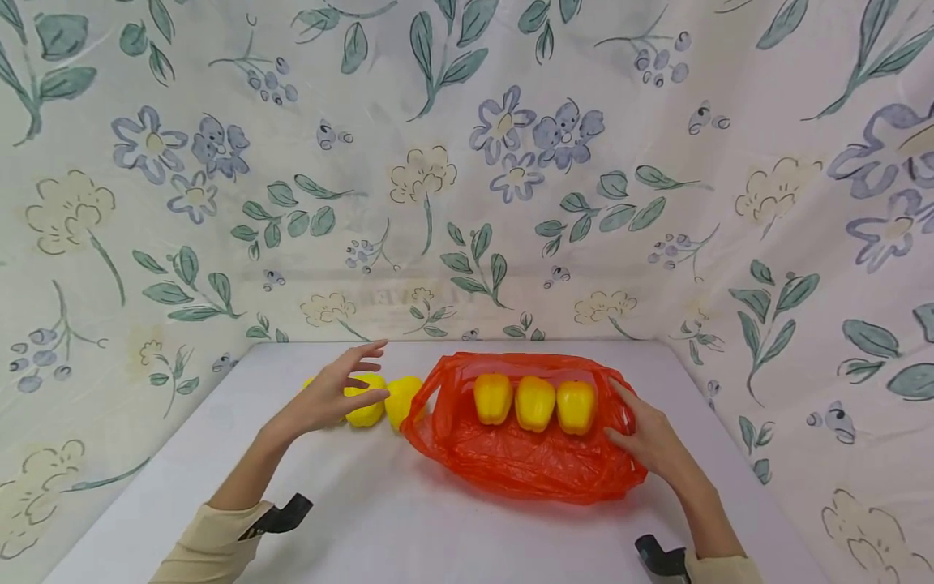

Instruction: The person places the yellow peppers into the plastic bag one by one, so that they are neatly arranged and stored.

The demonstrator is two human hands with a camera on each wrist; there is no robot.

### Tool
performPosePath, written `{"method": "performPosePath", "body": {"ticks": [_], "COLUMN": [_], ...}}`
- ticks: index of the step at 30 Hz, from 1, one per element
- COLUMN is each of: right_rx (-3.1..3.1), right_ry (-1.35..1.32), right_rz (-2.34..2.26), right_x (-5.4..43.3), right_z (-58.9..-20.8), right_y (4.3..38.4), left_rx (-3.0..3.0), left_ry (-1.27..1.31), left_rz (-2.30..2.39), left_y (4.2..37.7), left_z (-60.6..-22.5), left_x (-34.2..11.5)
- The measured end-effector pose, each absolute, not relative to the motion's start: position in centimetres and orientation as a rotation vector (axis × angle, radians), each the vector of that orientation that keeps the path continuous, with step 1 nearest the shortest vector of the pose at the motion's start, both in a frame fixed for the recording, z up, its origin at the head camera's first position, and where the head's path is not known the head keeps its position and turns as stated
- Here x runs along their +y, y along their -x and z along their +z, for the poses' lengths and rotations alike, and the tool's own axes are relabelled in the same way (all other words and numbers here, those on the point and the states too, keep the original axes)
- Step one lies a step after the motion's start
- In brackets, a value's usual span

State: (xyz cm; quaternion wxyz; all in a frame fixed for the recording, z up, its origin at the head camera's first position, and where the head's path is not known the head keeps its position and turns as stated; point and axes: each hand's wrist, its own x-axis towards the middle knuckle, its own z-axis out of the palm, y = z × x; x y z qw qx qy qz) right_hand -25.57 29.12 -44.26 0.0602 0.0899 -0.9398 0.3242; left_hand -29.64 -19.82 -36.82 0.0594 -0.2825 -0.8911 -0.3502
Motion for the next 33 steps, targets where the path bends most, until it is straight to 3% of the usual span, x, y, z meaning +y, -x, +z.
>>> {"method": "performPosePath", "body": {"ticks": [17, 33], "right_rx": [-2.842, -2.831], "right_ry": [-0.257, -0.275], "right_rz": [0.996, 0.992], "right_x": [29.0, 29.2], "right_z": [-44.2, -44.1], "right_y": [25.5, 25.5], "left_rx": [-2.834, -2.960], "left_ry": [0.510, 0.450], "left_rz": [-0.768, -0.814], "left_y": [31.9, 33.8], "left_z": [-40.5, -43.3], "left_x": [-29.9, -30.4]}}
